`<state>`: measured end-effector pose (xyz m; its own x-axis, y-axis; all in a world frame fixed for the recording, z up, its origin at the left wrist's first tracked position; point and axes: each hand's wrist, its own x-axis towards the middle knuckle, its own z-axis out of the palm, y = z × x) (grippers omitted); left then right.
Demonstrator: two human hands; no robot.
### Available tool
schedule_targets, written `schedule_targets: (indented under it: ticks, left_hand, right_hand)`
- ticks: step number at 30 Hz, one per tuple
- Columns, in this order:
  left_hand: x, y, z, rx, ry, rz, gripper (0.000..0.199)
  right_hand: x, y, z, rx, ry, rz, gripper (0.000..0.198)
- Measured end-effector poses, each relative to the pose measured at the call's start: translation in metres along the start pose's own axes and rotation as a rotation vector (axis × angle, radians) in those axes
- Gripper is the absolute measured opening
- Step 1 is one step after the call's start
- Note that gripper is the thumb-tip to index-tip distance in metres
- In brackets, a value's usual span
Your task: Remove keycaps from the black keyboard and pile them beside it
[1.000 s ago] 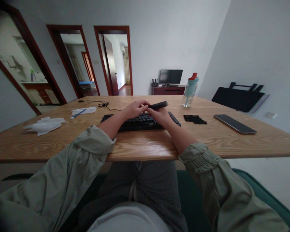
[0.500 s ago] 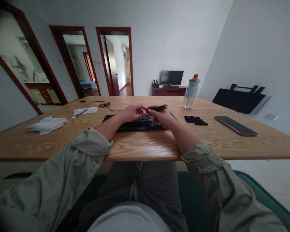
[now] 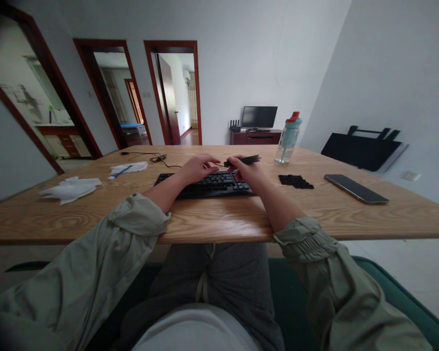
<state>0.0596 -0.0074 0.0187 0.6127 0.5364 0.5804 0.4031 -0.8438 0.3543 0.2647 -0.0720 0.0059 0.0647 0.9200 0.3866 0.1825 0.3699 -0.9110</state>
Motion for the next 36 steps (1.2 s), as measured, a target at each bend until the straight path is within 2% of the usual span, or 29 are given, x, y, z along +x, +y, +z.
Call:
schedule_targets:
  ticks: [8,12,16,22,25,29,36]
  left_hand:
    - [-0.002,0.003,-0.003,0.024,0.006,0.073,0.024]
    - [-0.002,0.005,-0.003,0.032,0.01,0.043,0.034]
    - [-0.002,0.001,-0.002,0.025,-0.004,0.037,0.039]
    - [-0.002,-0.005,-0.001,-0.026,-0.025,0.109,0.063]
    - [-0.002,-0.002,-0.002,0.028,-0.085,0.033,0.05]
    - [-0.002,0.003,-0.003,0.119,-0.09,-0.016,0.029]
    - [-0.003,0.006,-0.005,0.16,-0.095,-0.02,0.025]
  right_hand:
    - [-0.002,-0.001,-0.002,0.216,-0.1,0.13,0.034]
    - [-0.003,-0.002,-0.003,0.231,-0.126,0.162,0.028]
    - [-0.004,-0.003,-0.004,0.207,-0.149,0.135,0.026]
    - [-0.002,0.0,-0.006,0.173,-0.176,0.093,0.024]
    - [-0.001,0.002,-0.007,0.129,-0.149,0.044,0.019]
    - [0.0,0.004,-0.007,0.102,-0.107,0.016,0.016]
    - [0.0,0.002,-0.005,0.102,-0.07,0.045,0.025]
